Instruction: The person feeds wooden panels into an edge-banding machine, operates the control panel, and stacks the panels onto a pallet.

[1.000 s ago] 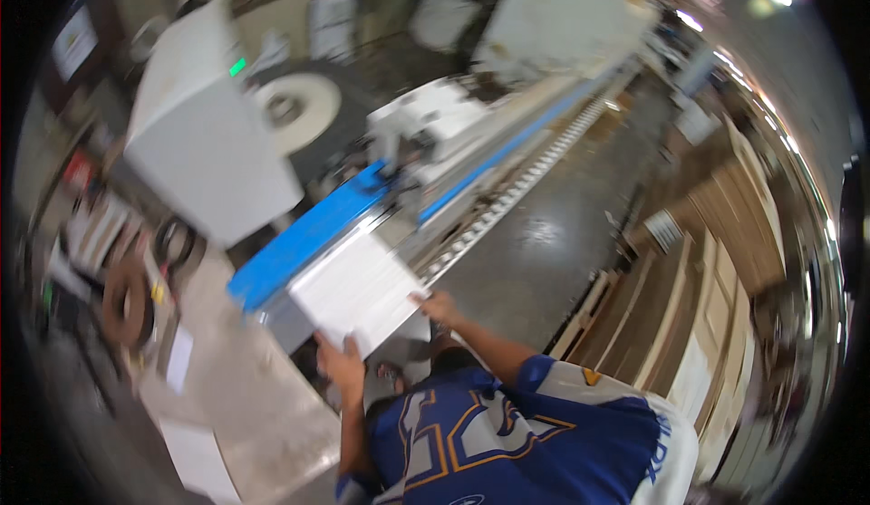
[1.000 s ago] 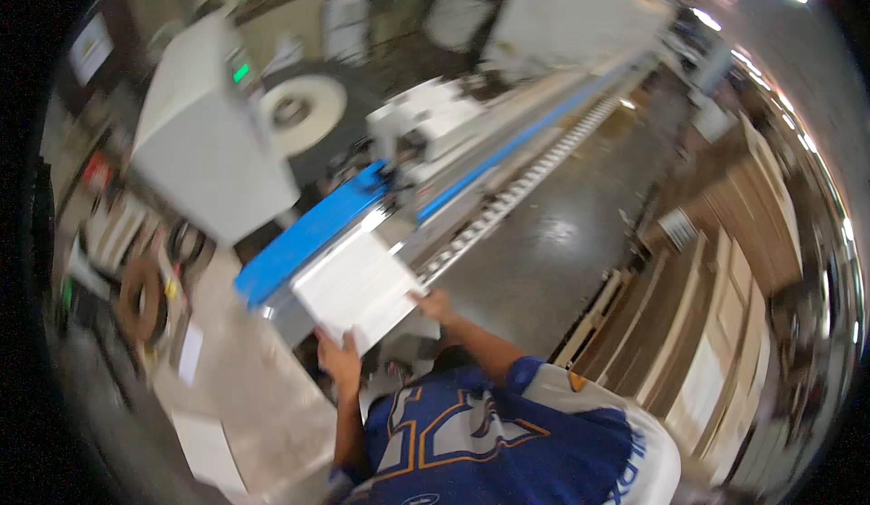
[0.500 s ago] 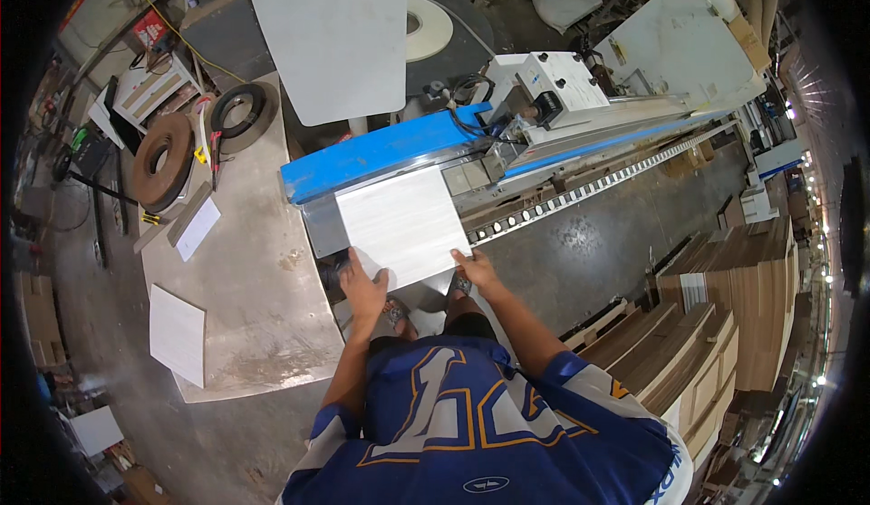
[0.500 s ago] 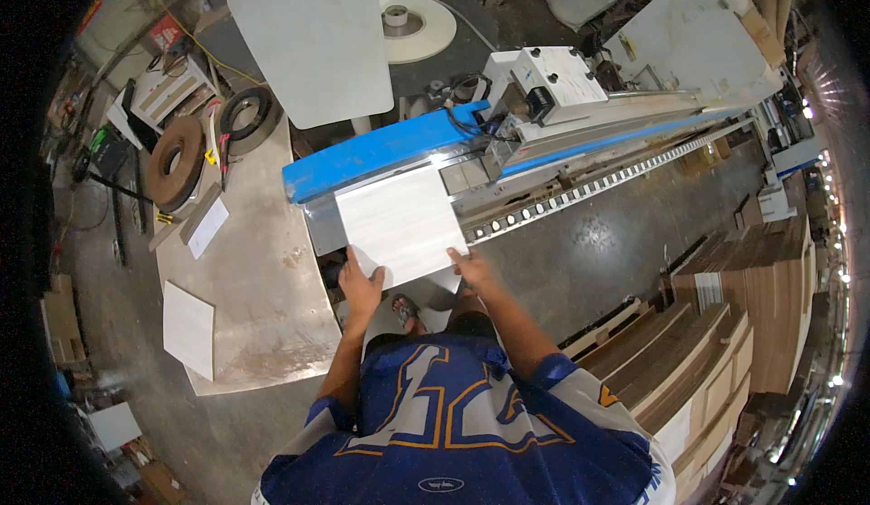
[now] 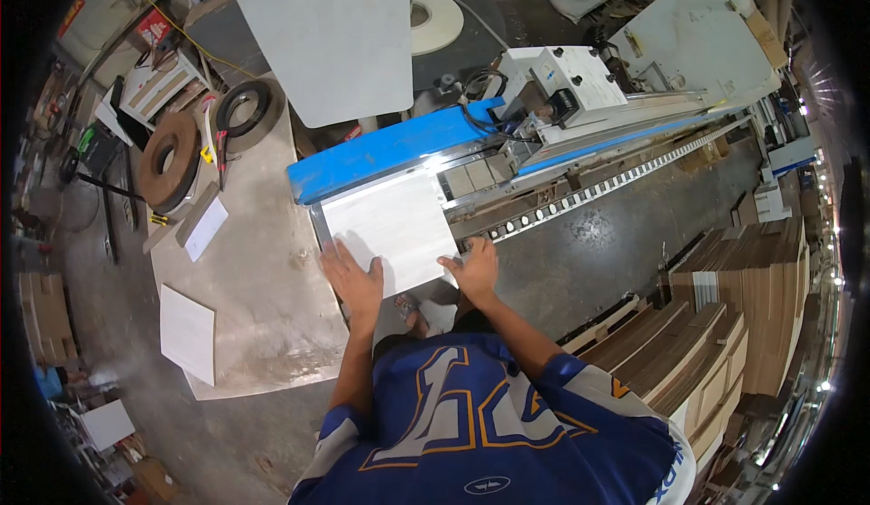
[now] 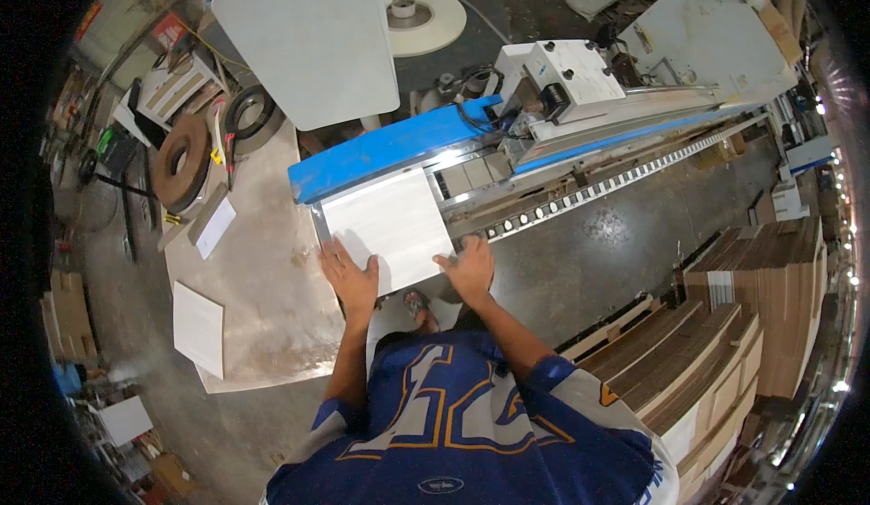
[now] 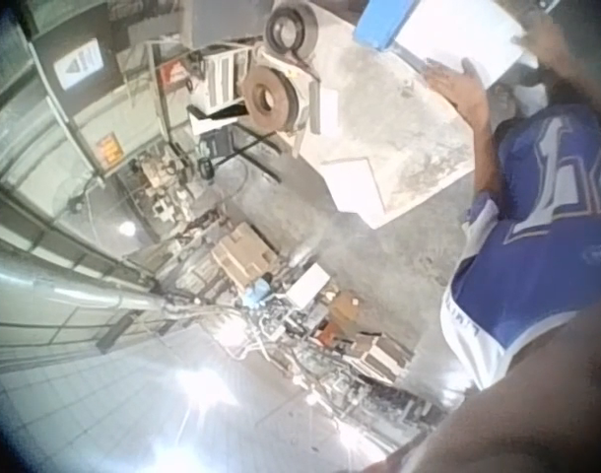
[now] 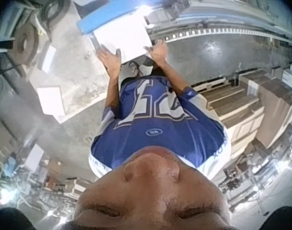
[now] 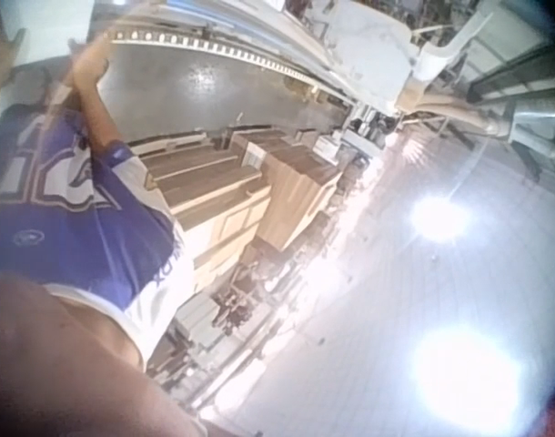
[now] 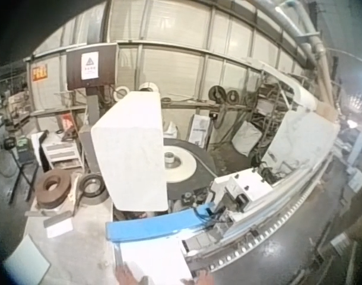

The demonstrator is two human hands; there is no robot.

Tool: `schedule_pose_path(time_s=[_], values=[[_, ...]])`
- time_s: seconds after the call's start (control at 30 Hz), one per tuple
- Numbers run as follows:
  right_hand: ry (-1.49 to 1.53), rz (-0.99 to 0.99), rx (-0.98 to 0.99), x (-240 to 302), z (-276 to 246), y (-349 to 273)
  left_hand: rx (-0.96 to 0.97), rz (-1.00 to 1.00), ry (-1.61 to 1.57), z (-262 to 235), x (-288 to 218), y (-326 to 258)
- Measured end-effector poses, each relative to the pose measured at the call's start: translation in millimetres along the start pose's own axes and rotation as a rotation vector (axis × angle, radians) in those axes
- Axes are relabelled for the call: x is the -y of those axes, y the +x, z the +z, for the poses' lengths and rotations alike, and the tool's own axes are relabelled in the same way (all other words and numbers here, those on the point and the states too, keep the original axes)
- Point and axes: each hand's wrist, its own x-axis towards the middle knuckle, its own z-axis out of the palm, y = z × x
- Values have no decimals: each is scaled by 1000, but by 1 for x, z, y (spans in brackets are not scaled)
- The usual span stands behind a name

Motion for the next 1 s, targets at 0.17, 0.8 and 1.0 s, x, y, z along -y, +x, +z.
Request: schedule_pose_path(time_s=[0.17,0.8,1.0], values=[[-95,-366,-136,-13,-9,30,87,100,39,42,-16,26],[-510,-856,562,-124,-81,179,2,31,201,67,-34,79],[-415,-824,599,-123,-89,186,12,31,230,72,-38,81]])
